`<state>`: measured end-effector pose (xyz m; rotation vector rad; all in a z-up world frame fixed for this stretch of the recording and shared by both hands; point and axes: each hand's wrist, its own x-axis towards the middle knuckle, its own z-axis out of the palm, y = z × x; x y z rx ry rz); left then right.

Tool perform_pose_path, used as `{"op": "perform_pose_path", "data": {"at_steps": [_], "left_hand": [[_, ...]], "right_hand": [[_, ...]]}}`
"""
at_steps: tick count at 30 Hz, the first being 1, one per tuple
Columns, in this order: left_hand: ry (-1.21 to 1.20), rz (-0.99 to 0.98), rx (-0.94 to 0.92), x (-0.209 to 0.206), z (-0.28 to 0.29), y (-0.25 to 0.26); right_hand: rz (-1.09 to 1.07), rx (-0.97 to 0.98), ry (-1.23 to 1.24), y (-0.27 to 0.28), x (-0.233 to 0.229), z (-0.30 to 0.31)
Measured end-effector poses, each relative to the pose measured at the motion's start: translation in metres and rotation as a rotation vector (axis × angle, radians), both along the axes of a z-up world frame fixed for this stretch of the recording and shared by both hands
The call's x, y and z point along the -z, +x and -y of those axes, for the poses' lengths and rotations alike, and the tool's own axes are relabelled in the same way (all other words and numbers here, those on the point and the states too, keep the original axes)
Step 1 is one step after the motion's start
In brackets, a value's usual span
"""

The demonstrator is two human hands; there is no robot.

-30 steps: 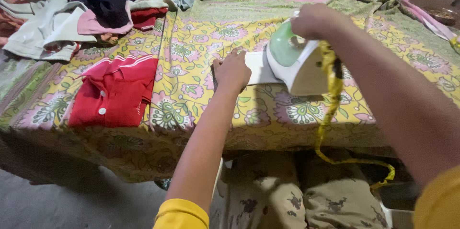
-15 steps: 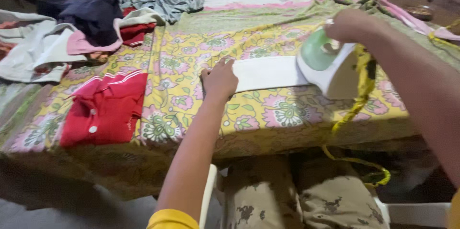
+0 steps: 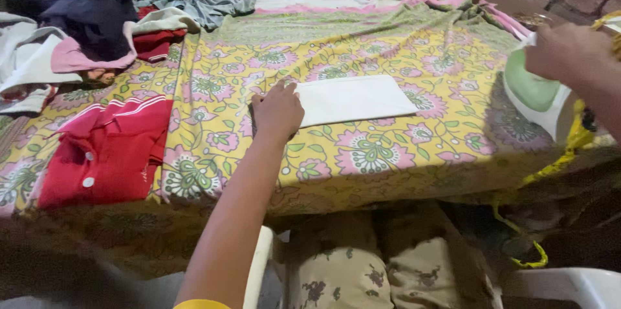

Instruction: The person irons a white cloth on a floral-patterned table using a green and white iron. They repeatedly smooth the cloth, fold it, and continue ironing different sections until the cloth is neatly folded.

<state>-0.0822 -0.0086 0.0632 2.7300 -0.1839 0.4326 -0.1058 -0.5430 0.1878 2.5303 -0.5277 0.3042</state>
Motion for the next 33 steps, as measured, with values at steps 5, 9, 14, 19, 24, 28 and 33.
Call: {"op": "perform_pose_path", "data": {"at_steps": [5, 9, 14, 19, 24, 28, 33], "left_hand": [[-0.052, 0.03, 0.038, -0.025, 0.002, -0.026], [-0.046, 0.077, 0.325, -0.054, 0.007, -0.052], [-0.029, 0.075, 0.513, -0.073, 0.009, -0.074], [-0.052, 0.093, 0.547, -0.076, 0.012, -0.078], [0.168, 0.169, 0.634, -0.075, 0.026, -0.076], [0.296, 0.214, 0.622, -0.072, 0.035, -0.07], [0.115, 0.047, 0.431, -0.073, 0.048, -0.056]], "right_hand": [[-0.074, -0.135, -0.097, 0.004, 0.02, -0.051], [-0.249, -0.077, -0.32, 0.001, 0.05, -0.118], [-0.24, -0.091, -0.214, -0.03, 0.064, -0.164], [-0.185, -0.16, 0.12, -0.04, 0.059, -0.172], [-0.227, -0.227, 0.121, -0.054, 0.051, -0.178], [-0.177, -0.298, 0.19, -0.067, 0.042, -0.193], [-0.03, -0.489, 0.684, -0.077, 0.041, -0.211]]}}
